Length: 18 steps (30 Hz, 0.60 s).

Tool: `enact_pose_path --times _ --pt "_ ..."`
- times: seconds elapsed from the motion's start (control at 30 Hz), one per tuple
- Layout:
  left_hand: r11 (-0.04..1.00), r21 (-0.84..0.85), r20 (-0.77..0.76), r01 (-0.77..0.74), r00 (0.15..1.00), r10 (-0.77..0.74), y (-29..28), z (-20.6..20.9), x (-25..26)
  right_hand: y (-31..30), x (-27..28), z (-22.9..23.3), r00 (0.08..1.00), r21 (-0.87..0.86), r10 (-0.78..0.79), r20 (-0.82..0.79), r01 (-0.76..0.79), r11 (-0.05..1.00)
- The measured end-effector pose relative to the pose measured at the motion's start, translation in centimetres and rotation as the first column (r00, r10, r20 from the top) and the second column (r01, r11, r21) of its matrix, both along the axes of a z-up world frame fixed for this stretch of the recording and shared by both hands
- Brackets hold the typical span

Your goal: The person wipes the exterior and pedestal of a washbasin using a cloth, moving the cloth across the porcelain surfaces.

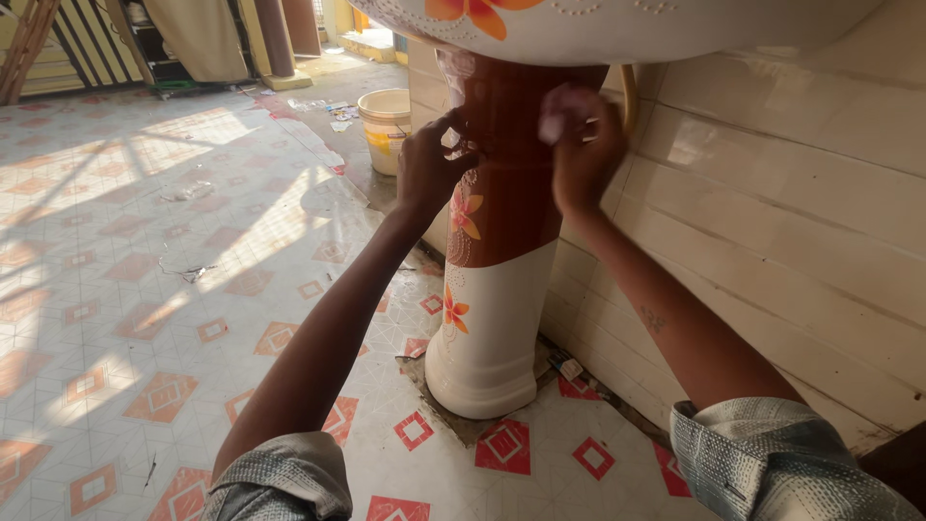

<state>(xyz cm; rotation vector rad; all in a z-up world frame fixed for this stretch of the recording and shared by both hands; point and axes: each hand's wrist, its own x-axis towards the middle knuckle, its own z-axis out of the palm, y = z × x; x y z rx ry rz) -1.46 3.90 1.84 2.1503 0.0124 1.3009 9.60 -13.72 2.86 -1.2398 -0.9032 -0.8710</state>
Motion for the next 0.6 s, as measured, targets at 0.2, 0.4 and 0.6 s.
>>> enact_pose_path --times 0.2,0.4,0.6 --pt "0.984 0.125 -0.117 -0.128 0.983 0.142 0.0 1.2 0.0 0.1 -3.6 2.0 0.965 -0.264 -0.047 0.258 0.117 0.957" --pt "0.98 0.176 -0.084 -0.096 0.99 0.112 0.6 1.1 0.2 -0.4 -3.9 0.8 0.871 -0.209 -0.125 0.476 0.249 0.946" --pt "0.972 0.185 -0.132 -0.144 0.977 0.17 0.2 1.4 0.7 -2.1 -1.7 1.5 0.852 -0.248 -0.16 0.498 0.317 0.915"
